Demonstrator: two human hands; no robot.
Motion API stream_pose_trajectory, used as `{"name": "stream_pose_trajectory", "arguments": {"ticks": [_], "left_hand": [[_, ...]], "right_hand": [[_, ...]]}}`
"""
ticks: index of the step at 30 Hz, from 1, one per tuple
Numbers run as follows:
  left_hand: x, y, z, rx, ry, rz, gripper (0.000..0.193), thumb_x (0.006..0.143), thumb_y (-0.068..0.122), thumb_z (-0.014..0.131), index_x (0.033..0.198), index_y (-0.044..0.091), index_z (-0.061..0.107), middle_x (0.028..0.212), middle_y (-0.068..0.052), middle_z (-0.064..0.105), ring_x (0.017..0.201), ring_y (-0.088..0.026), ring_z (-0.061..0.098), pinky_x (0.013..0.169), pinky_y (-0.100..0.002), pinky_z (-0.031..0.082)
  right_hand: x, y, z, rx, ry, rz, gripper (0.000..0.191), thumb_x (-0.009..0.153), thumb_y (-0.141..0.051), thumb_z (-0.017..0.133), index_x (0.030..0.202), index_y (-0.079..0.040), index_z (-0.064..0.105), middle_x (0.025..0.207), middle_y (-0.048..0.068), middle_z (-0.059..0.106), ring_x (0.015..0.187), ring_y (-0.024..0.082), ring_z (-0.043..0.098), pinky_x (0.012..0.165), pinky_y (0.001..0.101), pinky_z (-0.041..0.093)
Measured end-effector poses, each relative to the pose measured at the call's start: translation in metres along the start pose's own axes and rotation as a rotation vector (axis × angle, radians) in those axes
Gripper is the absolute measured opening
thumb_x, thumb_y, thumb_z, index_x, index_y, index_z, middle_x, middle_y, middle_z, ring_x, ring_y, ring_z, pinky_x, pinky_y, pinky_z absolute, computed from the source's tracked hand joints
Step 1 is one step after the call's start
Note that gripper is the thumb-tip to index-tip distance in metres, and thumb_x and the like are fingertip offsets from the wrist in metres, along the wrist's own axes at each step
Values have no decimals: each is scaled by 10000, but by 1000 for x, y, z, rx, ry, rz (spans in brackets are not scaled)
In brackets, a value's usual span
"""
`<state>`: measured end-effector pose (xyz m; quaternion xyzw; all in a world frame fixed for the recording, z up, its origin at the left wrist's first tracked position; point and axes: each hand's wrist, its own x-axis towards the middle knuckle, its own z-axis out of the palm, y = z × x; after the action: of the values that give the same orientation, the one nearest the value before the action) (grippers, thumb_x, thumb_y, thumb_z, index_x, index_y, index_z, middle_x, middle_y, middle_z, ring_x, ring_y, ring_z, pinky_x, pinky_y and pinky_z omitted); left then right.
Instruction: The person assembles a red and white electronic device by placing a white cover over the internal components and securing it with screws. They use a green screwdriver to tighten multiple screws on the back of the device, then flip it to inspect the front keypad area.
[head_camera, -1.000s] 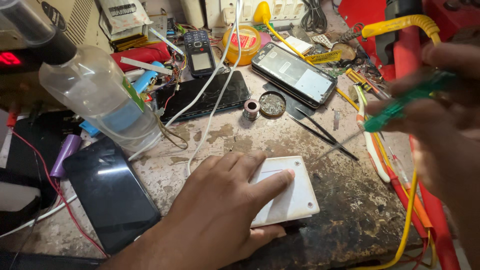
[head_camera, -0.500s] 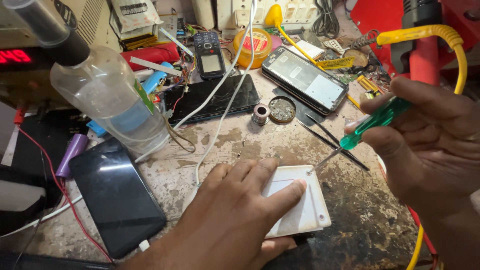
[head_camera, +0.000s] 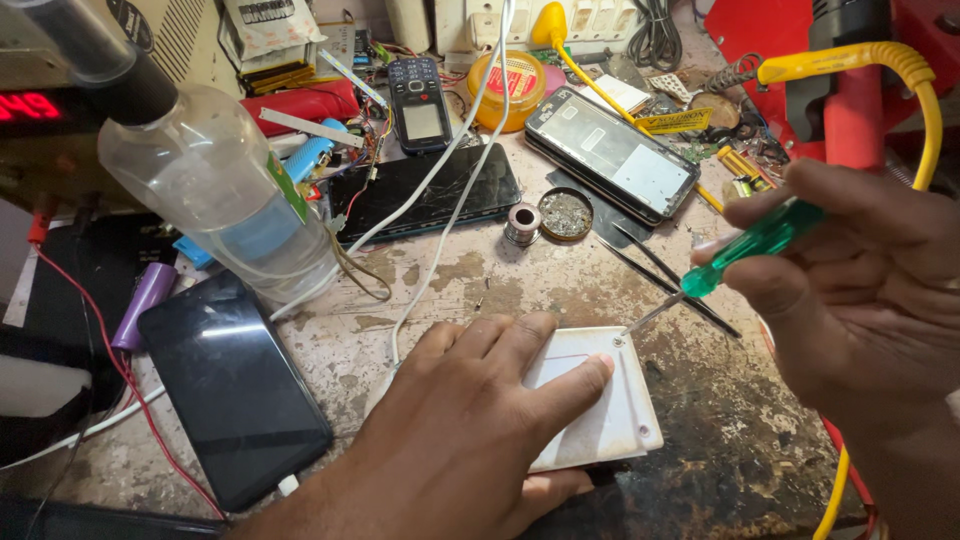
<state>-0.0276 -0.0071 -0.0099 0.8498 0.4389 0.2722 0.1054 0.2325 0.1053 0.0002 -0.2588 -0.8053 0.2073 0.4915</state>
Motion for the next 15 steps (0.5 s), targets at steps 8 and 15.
{"name": "stream_pose_trajectory", "arguments": {"ticks": [8, 15], "left_hand": [[0, 0, 0, 0, -4, -3, 739, 722, 458, 854, 1341, 119, 635, 1243, -258, 599, 1171, -425, 565, 905, -570, 428], [2, 1, -1, 3, 21, 17, 722, 726, 445, 853, 1321, 106, 622, 1247, -277, 594, 1159, -442, 572, 890, -563, 444]], "right_hand": [[1, -6, 3, -37, -47, -25, 532, 966, -57, 738, 1411, -22, 448, 1164, 205, 672, 1056, 222, 739, 953, 367, 657], [23, -35, -9, -365, -274, -79, 588, 807, -152, 798, 1332, 9, 589, 1069, 187, 715, 897, 248, 727, 785, 379, 584]]}}
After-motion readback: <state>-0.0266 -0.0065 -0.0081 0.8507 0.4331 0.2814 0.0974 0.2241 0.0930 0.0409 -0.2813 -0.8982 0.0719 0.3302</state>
